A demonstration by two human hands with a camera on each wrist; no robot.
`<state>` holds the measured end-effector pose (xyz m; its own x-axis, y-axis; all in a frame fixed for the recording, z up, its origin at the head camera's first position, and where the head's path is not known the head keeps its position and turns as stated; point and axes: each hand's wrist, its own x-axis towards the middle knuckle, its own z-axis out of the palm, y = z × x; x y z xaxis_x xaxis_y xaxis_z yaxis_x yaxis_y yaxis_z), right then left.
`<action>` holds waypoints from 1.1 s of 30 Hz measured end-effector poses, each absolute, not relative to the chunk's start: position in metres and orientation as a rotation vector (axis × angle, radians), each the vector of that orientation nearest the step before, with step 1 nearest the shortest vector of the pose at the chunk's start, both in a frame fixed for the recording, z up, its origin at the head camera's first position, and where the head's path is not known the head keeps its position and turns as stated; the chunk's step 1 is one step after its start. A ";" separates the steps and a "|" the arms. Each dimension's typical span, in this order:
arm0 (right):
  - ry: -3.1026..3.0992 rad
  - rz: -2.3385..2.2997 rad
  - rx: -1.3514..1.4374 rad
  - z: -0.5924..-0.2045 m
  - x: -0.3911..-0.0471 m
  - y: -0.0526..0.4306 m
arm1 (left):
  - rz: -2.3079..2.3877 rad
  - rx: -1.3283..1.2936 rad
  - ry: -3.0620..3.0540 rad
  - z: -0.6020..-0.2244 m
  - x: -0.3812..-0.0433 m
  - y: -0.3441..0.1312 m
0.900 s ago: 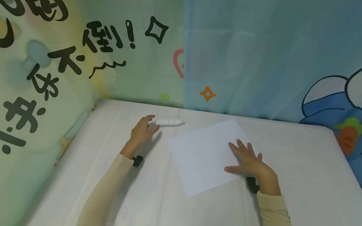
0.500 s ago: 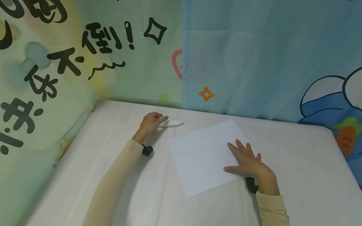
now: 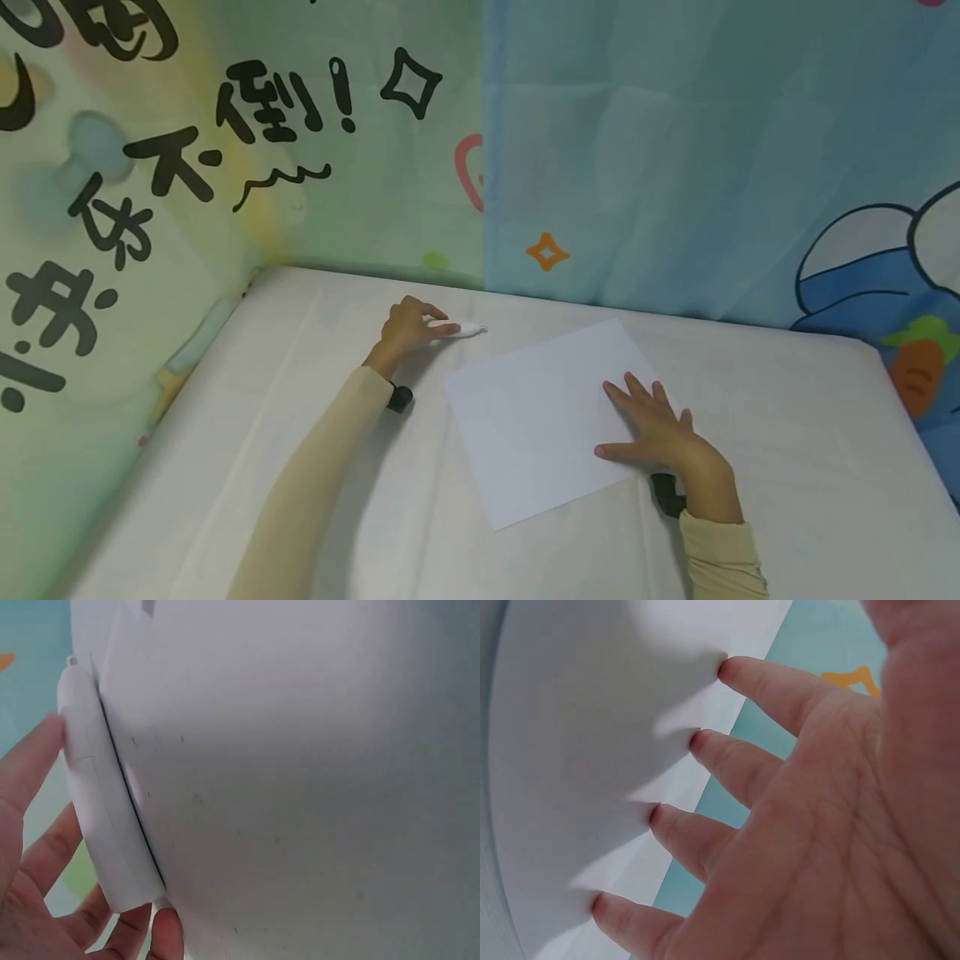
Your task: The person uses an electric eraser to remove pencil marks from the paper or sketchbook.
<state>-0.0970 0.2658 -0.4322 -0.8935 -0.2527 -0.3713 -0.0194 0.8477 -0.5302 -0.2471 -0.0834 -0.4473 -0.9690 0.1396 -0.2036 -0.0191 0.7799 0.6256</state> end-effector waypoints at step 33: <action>2.579 -0.769 -0.202 -0.432 -0.096 0.267 | 1.569 0.184 2.628 -0.438 -0.220 -0.093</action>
<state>-0.0965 0.2671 -0.4321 -0.8926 -0.2583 -0.3694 -0.0139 0.8349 -0.5503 -0.2204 -0.0934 -0.4384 -0.9899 0.1415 -0.0035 0.0641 0.4698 0.8805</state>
